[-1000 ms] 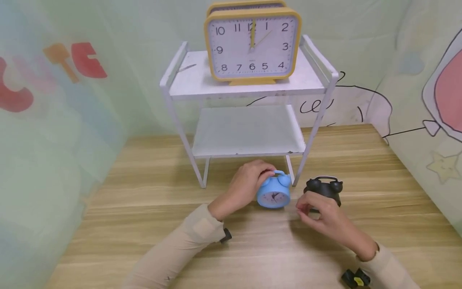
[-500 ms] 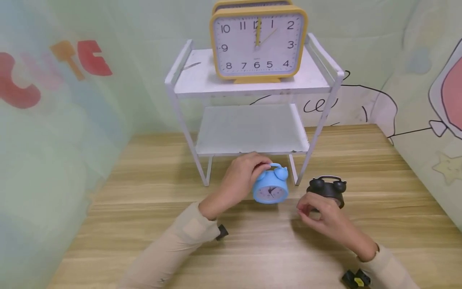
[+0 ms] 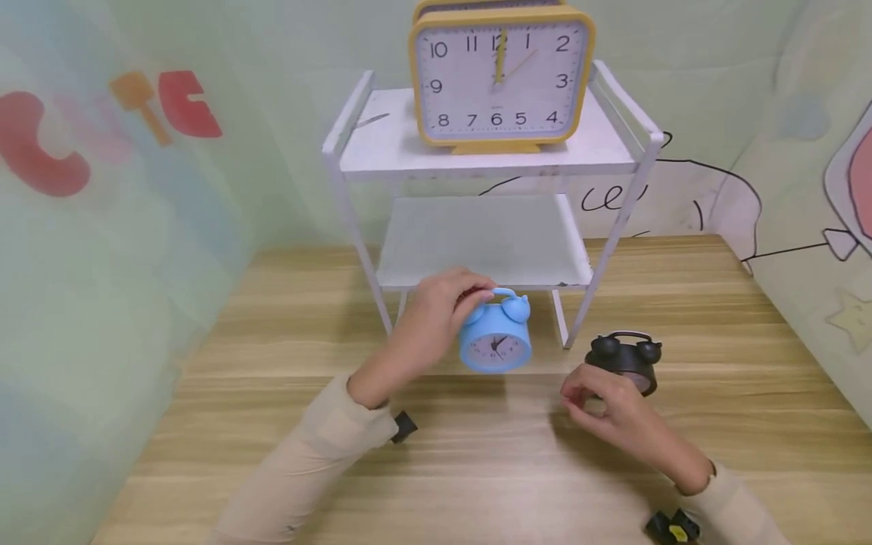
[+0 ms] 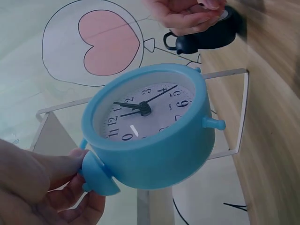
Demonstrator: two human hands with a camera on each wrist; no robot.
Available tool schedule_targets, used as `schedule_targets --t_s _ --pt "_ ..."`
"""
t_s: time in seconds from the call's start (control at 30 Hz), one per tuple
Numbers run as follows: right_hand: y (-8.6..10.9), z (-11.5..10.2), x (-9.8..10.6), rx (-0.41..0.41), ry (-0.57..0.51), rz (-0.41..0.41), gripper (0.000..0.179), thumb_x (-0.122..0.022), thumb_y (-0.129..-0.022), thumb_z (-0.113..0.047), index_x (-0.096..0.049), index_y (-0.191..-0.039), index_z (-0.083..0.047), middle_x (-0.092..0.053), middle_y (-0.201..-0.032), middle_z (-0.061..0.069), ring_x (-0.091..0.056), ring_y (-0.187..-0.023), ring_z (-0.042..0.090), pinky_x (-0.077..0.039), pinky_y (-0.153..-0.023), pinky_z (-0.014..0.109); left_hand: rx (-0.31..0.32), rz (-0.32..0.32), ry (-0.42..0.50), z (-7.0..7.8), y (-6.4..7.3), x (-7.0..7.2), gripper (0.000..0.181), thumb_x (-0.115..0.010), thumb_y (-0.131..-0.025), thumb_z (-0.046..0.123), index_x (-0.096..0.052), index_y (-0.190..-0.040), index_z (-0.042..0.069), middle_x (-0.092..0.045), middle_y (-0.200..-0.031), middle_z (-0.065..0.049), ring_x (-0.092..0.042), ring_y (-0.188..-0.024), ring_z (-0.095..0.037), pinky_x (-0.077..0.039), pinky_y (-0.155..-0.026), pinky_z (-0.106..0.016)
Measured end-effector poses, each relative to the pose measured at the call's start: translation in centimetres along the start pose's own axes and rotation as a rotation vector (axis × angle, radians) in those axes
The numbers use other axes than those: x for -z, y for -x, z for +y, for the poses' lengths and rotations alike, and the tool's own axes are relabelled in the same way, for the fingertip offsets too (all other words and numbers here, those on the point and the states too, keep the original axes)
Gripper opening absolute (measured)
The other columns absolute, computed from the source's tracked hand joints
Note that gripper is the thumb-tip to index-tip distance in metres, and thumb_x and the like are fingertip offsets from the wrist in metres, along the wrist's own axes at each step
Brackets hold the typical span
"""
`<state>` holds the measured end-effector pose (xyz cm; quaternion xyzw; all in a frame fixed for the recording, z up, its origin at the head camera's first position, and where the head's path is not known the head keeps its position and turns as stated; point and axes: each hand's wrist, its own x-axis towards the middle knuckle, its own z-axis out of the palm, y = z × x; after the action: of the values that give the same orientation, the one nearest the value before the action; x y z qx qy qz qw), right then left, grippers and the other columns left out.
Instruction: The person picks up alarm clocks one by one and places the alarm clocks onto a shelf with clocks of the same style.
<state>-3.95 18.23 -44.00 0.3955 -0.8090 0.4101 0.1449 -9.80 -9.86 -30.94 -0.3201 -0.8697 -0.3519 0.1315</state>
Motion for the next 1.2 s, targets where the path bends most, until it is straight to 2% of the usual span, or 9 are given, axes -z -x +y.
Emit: schedule_targets --t_s 0.27,0.47,0.67,0.87,0.97,1.07,1.2 --pt "-0.4 -0.2 -0.1 0.024 -0.001 0.008 0.008 -0.065 -0.097 -0.016 -0.062 -0.095 -0.008 -0.065 -0.088 0.002 -0.062 -0.075 0.006 -0.054 -0.065 0.016 -0.014 0.020 -0.001 0.1 -0.2 1.7 0.016 -0.064 -0.098 0.012 -0.074 -0.106 0.001 -0.071 -0.099 -0.008 -0.067 -0.092 -0.020 -0.056 -0.083 -0.029" --pt "-0.5 -0.3 -0.1 0.012 -0.002 0.001 0.015 -0.061 -0.099 -0.022 -0.063 -0.095 -0.008 -0.065 -0.088 -0.001 -0.061 -0.076 0.005 -0.054 -0.064 0.017 -0.010 0.014 -0.026 0.2 -0.2 2.5 0.016 -0.064 -0.098 0.013 -0.074 -0.106 0.002 -0.070 -0.098 -0.007 -0.066 -0.090 -0.019 -0.055 -0.081 -0.030" --pt "-0.6 -0.3 -0.2 0.008 -0.009 -0.010 0.006 -0.068 -0.095 -0.013 -0.063 -0.095 -0.009 -0.065 -0.089 -0.005 -0.061 -0.076 0.005 -0.054 -0.065 0.017 -0.018 0.015 -0.024 0.3 0.1 2.8 0.016 -0.064 -0.099 0.012 -0.074 -0.107 0.002 -0.070 -0.098 -0.007 -0.065 -0.089 -0.019 -0.055 -0.081 -0.029" --pt "-1.0 -0.6 -0.4 0.033 0.007 0.002 0.011 -0.069 -0.090 -0.004 -0.062 -0.096 -0.010 -0.063 -0.089 -0.004 -0.061 -0.076 0.007 -0.054 -0.064 0.019 -0.028 0.013 -0.012 0.4 0.3 3.1 0.017 -0.063 -0.099 0.012 -0.073 -0.108 0.002 -0.070 -0.099 -0.007 -0.065 -0.089 -0.019 -0.055 -0.082 -0.030" --pt "-1.4 -0.9 -0.5 0.052 0.067 0.031 0.010 -0.066 -0.096 -0.017 -0.062 -0.098 -0.009 -0.062 -0.093 -0.001 -0.059 -0.077 0.009 -0.053 -0.064 0.019 -0.026 0.013 -0.013 0.4 0.4 3.2 0.017 -0.063 -0.099 0.012 -0.073 -0.108 0.002 -0.070 -0.098 -0.007 -0.064 -0.089 -0.019 -0.054 -0.081 -0.030" --pt "-2.0 -1.5 -0.6 0.091 0.178 0.095 0.028 -0.058 -0.100 -0.032 -0.063 -0.103 -0.005 -0.062 -0.101 0.004 -0.058 -0.080 0.013 -0.051 -0.068 0.017 -0.018 0.014 -0.015 0.4 0.5 3.3 0.016 -0.063 -0.099 0.012 -0.073 -0.107 0.002 -0.070 -0.098 -0.007 -0.064 -0.089 -0.019 -0.054 -0.081 -0.030" --pt "-3.3 -2.5 -0.7 0.188 0.317 0.200 0.042 -0.059 -0.098 -0.037 -0.064 -0.109 0.003 -0.060 -0.109 0.015 -0.058 -0.093 0.026 -0.047 -0.089 0.017 -0.006 0.012 -0.016 0.3 0.7 3.4 0.016 -0.063 -0.099 0.012 -0.073 -0.107 0.001 -0.069 -0.098 -0.007 -0.064 -0.089 -0.019 -0.055 -0.081 -0.030"
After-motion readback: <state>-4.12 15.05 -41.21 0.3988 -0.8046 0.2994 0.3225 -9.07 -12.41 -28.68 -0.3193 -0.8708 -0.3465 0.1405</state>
